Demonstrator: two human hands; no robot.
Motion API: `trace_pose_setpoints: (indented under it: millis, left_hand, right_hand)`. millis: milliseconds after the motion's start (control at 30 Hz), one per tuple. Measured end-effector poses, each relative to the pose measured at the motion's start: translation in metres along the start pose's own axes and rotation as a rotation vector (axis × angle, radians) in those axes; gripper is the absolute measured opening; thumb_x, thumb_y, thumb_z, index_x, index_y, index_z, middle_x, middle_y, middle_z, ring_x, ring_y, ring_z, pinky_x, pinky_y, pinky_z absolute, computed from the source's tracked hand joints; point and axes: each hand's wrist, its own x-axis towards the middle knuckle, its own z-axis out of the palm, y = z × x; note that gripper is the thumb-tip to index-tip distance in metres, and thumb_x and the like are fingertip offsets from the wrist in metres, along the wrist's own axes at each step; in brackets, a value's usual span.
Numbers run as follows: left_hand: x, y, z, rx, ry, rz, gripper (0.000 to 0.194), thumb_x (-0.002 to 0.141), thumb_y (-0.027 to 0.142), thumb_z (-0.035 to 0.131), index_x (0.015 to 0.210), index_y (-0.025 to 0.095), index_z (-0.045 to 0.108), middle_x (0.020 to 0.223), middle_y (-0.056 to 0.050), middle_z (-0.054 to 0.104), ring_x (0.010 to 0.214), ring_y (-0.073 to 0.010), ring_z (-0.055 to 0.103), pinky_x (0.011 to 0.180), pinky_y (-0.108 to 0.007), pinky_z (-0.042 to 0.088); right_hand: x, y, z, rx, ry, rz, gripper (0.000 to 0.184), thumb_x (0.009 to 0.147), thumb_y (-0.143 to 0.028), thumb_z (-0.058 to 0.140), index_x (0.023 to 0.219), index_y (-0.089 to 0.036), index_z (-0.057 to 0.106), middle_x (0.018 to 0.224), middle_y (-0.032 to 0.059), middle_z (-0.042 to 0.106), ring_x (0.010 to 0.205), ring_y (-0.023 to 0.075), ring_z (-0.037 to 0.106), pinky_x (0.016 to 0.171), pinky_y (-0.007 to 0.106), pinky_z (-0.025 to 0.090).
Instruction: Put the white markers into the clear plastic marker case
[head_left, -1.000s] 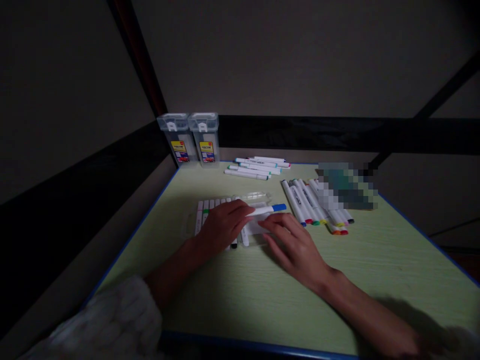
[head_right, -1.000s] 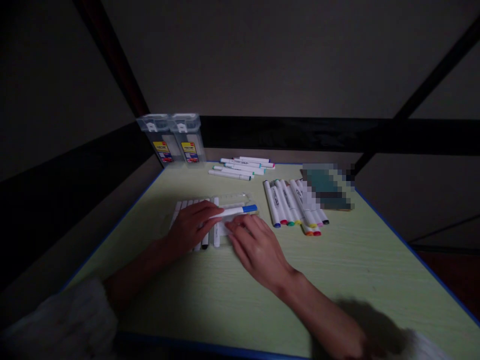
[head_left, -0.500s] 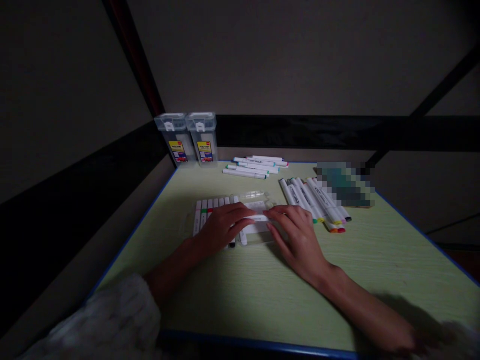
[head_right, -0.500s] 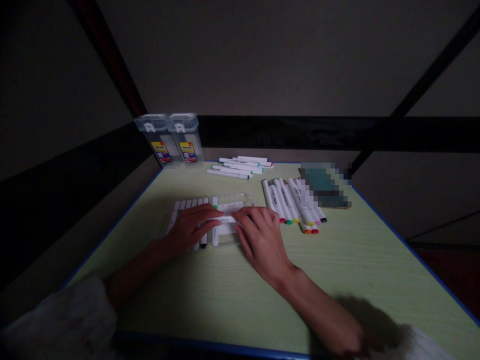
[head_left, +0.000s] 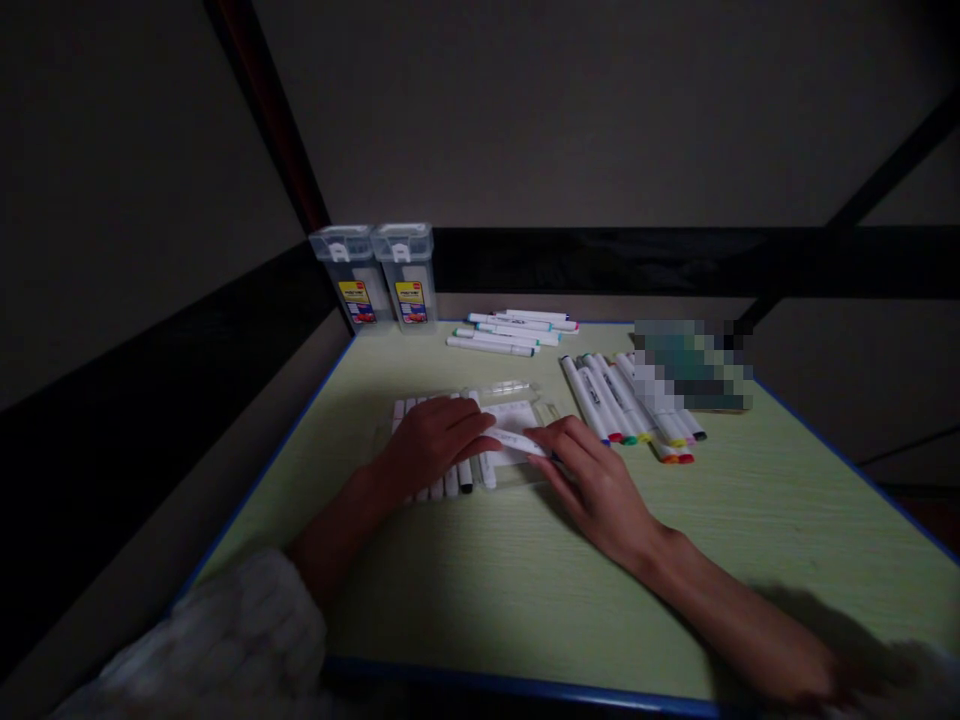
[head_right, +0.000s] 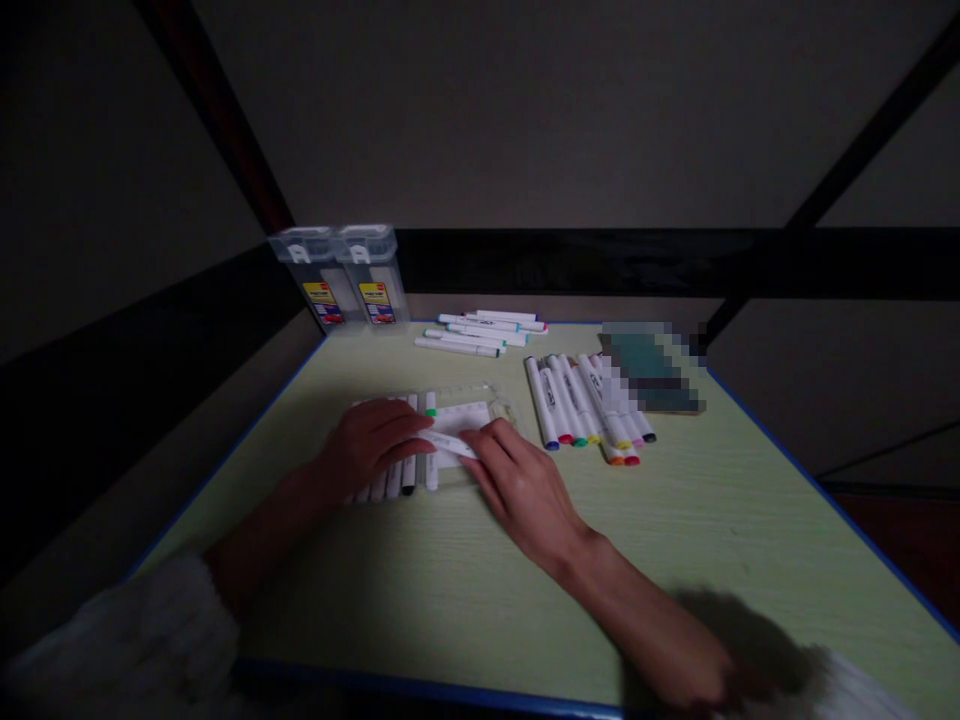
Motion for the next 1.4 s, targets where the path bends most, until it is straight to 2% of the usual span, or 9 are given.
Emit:
trace_pose_setpoints:
  millis: [200,533,1100,1400]
  left_hand:
    - [-0.002,-0.011,-0.004,0.081,0.013,0.041,0.025,0.077,0.035,0.053,0.082,0.010,0.056,0.070,-0.005,0.062,0.061,-0.0118,0.055,0.056,-0.023,0.045]
    - [-0.003,-0.010,-0.002,0.127,-0.024,0.053,0.026,0.079,0.038,0.049,0.077,0.013,0.055,0.067,-0.003,0.059,0.059,-0.0117,0.053,0.054,-0.023,0.042]
    - [-0.007,-0.020,-0.002,0.160,-0.092,-0.045,0.032,0.080,0.042,0.044,0.079,0.013,0.056,0.070,-0.004,0.059,0.061,-0.0122,0.054,0.057,-0.023,0.042]
    - [-0.006,-0.020,-0.001,0.190,-0.113,-0.029,0.030,0.082,0.040,0.043,0.079,0.013,0.056,0.071,-0.004,0.059,0.062,-0.0124,0.054,0.058,-0.023,0.042]
  right_hand:
    - [-0.001,-0.001,-0.001,-0.023,0.025,0.000,0.022,0.088,-0.023,0.039,0.100,-0.014,0.054,0.082,0.0071,0.054,0.073,0.0164,0.053,0.064,0.030,0.047]
    - [-0.001,0.000,-0.001,-0.093,0.023,0.013,0.024,0.088,-0.024,0.038,0.097,-0.012,0.057,0.078,0.0072,0.056,0.068,0.0160,0.054,0.061,0.028,0.045]
    - [-0.002,-0.002,-0.003,-0.116,0.040,0.003,0.025,0.086,-0.026,0.041,0.092,-0.010,0.060,0.073,0.0063,0.057,0.064,0.0147,0.053,0.058,0.027,0.044]
    - [-0.001,-0.001,-0.003,-0.119,0.003,0.007,0.026,0.087,-0.027,0.039,0.092,-0.011,0.059,0.073,0.0070,0.057,0.064,0.0153,0.053,0.058,0.028,0.044]
